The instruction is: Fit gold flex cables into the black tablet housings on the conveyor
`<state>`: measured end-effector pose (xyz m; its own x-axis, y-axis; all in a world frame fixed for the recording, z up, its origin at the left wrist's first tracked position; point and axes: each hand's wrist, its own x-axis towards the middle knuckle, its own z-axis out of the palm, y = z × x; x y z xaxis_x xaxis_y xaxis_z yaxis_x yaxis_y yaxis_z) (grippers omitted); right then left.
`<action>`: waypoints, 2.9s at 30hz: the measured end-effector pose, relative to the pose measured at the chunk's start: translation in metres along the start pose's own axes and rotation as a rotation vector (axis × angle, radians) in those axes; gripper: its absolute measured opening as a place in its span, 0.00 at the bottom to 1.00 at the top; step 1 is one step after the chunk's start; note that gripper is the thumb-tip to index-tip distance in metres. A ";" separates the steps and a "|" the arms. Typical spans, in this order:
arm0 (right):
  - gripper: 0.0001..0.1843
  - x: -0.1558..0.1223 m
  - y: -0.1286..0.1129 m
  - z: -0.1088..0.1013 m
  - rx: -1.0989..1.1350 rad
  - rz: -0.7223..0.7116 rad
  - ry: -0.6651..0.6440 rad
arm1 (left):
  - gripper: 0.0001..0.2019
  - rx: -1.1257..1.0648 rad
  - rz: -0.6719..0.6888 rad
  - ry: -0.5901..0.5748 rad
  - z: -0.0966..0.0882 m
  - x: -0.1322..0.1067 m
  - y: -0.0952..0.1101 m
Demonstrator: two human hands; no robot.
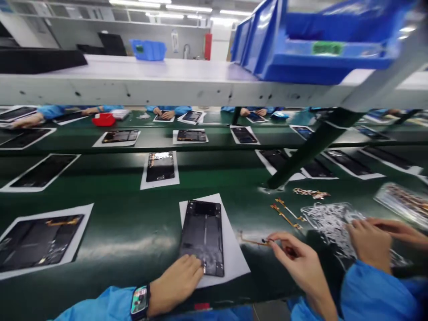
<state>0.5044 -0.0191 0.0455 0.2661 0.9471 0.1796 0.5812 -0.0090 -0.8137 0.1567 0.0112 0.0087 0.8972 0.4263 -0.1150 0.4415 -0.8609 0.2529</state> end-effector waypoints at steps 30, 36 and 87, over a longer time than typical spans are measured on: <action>0.18 0.002 -0.026 0.026 0.045 0.023 -0.085 | 0.06 -0.109 -0.558 0.249 -0.021 0.090 -0.110; 0.16 0.003 -0.022 0.007 -0.015 -0.022 -0.141 | 0.06 -0.204 -0.703 0.231 -0.012 0.078 -0.113; 0.04 0.159 -0.032 0.215 -0.330 0.047 -0.636 | 0.07 0.101 -0.369 0.203 -0.011 0.060 -0.059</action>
<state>0.3632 0.2007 -0.0190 -0.1447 0.9460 -0.2899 0.8090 -0.0556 -0.5852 0.1845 0.0906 -0.0024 0.6639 0.7477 0.0135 0.7399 -0.6593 0.1341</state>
